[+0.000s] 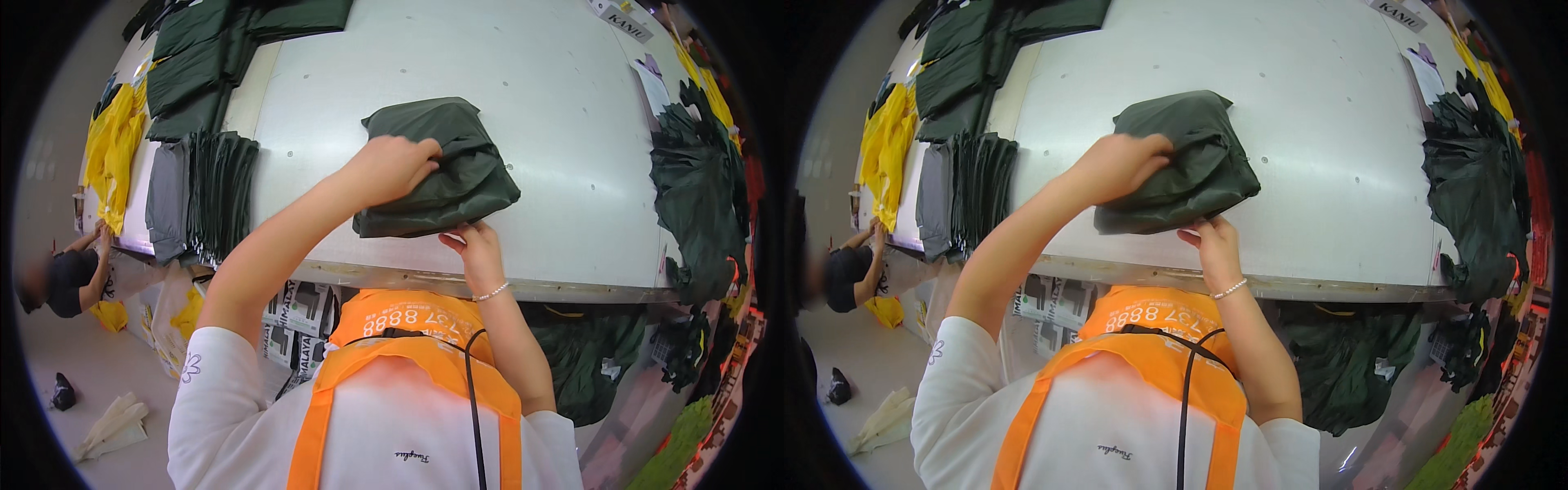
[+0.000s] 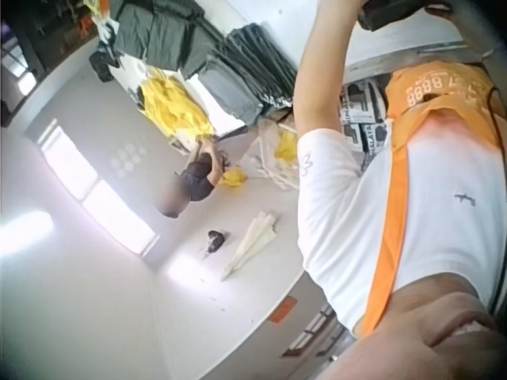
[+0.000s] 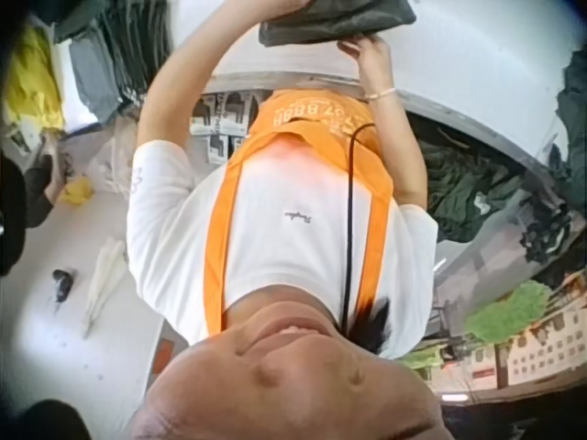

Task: The person folds a dark green jacket on a white table, aligning the sleeves and smoothing the fabric. They then unfold the jacket, adjust the collar and cuffs, and zip it closed.

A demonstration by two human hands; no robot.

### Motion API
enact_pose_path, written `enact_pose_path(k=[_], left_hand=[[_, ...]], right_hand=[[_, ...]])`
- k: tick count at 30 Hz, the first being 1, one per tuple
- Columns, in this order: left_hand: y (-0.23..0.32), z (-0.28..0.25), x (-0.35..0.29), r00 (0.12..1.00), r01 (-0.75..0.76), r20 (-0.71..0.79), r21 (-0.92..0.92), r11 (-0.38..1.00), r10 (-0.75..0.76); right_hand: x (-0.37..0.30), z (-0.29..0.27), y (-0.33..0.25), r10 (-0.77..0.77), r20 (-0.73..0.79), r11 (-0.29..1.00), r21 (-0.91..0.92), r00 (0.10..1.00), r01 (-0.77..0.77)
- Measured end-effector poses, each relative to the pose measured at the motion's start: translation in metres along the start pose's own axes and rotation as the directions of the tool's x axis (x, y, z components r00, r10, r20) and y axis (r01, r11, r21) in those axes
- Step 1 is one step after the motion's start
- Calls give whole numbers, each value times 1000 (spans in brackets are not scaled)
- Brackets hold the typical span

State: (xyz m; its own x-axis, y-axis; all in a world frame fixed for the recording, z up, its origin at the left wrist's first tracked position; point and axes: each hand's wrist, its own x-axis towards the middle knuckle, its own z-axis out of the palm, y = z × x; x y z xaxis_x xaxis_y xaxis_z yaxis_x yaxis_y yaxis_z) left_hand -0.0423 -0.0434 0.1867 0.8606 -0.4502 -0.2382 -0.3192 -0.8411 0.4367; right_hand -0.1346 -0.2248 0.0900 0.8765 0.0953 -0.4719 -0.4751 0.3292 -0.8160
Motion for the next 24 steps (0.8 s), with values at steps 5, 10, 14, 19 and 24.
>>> enact_pose_path(k=[5,10,14,19,24], left_hand=[[17,17,-42,856,-329,-321,266,906,405],[17,43,-37,829,-144,-381,564,813,410],[13,17,-14,777,-149,-478,492,858,409],[15,49,5,658,19,-537,712,702,527],[24,45,-1,850,-195,-412,335,922,329]], right_hand=[[1,3,-4,-8,18,999,44,1000,8],[1,15,-13,-61,53,996,-62,997,64],[0,16,-10,-102,11,971,-215,995,102],[11,23,-31,-179,33,910,-375,983,178],[7,-5,-29,-221,-8,893,-404,975,199]])
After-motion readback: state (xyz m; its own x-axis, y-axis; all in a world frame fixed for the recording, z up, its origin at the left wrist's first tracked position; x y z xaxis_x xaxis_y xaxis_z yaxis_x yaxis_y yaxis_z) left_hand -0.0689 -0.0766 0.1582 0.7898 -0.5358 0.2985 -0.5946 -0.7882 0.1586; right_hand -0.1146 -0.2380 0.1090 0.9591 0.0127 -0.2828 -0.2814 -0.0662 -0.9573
